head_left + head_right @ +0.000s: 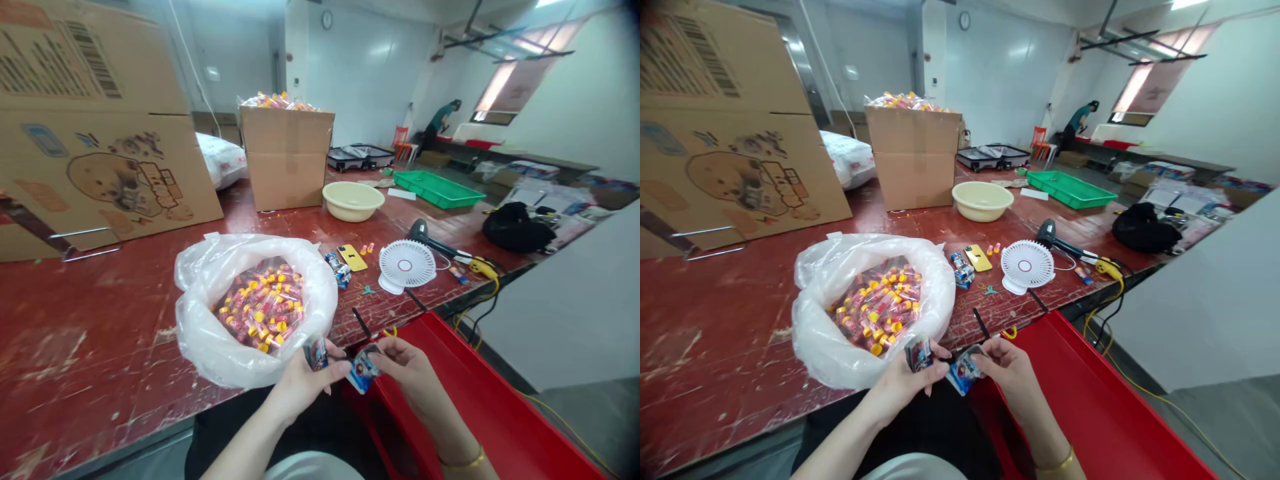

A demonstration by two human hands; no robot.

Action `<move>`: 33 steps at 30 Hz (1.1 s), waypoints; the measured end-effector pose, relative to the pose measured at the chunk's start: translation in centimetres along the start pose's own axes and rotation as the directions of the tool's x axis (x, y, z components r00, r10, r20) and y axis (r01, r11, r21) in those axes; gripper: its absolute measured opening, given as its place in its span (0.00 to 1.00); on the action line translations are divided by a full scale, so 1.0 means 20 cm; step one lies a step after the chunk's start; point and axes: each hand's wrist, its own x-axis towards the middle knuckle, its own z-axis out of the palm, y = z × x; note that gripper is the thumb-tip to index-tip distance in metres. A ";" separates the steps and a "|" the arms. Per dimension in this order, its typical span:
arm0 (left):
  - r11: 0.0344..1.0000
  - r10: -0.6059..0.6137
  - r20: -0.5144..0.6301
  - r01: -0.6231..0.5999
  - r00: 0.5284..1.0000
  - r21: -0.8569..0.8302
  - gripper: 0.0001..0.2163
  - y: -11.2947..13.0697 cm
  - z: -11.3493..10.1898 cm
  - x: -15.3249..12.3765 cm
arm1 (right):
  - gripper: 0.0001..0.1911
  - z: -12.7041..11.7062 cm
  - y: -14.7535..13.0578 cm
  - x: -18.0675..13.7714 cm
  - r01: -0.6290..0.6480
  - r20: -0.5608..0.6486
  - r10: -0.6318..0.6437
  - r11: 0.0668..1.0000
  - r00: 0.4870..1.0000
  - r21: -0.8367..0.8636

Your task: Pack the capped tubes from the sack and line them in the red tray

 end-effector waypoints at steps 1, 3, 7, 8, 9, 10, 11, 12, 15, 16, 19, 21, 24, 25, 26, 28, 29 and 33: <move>0.997 0.034 0.010 -0.035 0.999 0.074 0.18 -0.01 0.02 0.01 | 0.17 0.02 -0.01 0.00 0.002 0.015 -0.002 1.000 1.000 -0.019; 0.987 0.062 0.033 -0.066 0.998 0.145 0.18 -0.04 0.04 0.03 | 0.18 0.06 -0.03 0.02 0.002 0.043 0.000 0.999 0.999 -0.040; 0.989 0.030 0.038 -0.035 0.999 0.141 0.18 -0.04 0.06 0.06 | 0.20 0.08 -0.10 0.08 0.019 0.036 -0.019 1.000 0.999 0.006; 0.989 0.020 0.043 -0.026 0.999 0.147 0.18 -0.03 0.06 0.07 | 0.21 0.08 -0.13 0.10 0.041 0.036 -0.041 0.999 0.999 0.009; 0.988 0.019 0.046 -0.026 0.999 0.152 0.18 -0.02 0.06 0.09 | 0.21 0.08 -0.15 0.12 0.065 0.057 -0.064 0.998 0.996 -0.013; 0.987 0.025 0.050 -0.032 0.998 0.159 0.17 -0.01 0.06 0.10 | 0.22 0.08 -0.18 0.15 0.092 0.108 -0.085 0.994 0.991 -0.062; 0.985 0.034 0.056 -0.042 0.998 0.166 0.16 -0.01 0.06 0.12 | 0.23 0.09 -0.20 0.17 0.123 0.180 -0.100 0.984 0.979 -0.126; 0.984 0.045 0.061 -0.054 0.997 0.170 0.15 0.00 0.06 0.13 | 0.24 0.10 -0.21 0.19 0.157 0.266 -0.103 0.969 0.959 -0.192; 0.985 0.037 0.074 -0.049 0.997 0.167 0.15 0.00 0.07 0.17 | 0.25 0.14 -0.23 0.26 0.276 0.471 -0.096 0.902 0.877 -0.332; 0.986 0.013 0.089 -0.027 0.996 0.162 0.16 0.00 0.07 0.17 | 0.26 0.15 -0.22 0.28 0.308 0.515 -0.094 0.886 0.852 -0.347; 0.986 -0.093 0.201 0.062 0.975 0.156 0.16 0.01 0.07 0.18 | 0.30 0.15 -0.22 0.35 0.356 0.654 -0.061 0.875 0.754 -0.329; 0.983 -0.149 0.270 0.113 0.951 0.146 0.15 0.02 0.06 0.18 | 0.29 0.13 -0.24 0.39 0.346 0.730 -0.010 0.885 0.683 -0.312; 0.981 -0.192 0.314 0.184 0.930 0.054 0.20 0.03 0.06 0.20 | 0.25 0.12 -0.28 0.43 0.330 0.745 0.040 0.880 0.666 -0.343; 0.981 -0.189 0.318 0.195 0.929 0.011 0.23 0.03 0.06 0.21 | 0.25 0.12 -0.28 0.44 0.330 0.736 0.042 0.875 0.676 -0.354; 0.980 -0.180 0.319 0.197 0.931 -0.022 0.26 0.03 0.06 0.22 | 0.25 0.13 -0.28 0.44 0.328 0.728 0.043 0.873 0.685 -0.360; 0.984 -0.148 0.310 0.171 0.939 -0.050 0.30 0.01 0.05 0.25 | 0.24 0.14 -0.27 0.43 0.304 0.718 0.051 0.883 0.694 -0.357; 0.987 -0.130 0.310 0.153 0.942 -0.050 0.32 0.00 0.04 0.27 | 0.23 0.14 -0.26 0.43 0.281 0.709 0.058 0.893 0.703 -0.351; 0.984 -0.171 0.306 0.180 0.936 -0.002 0.34 -0.11 0.01 0.32 | 0.23 0.06 -0.24 0.46 0.214 0.615 0.023 0.927 0.788 -0.309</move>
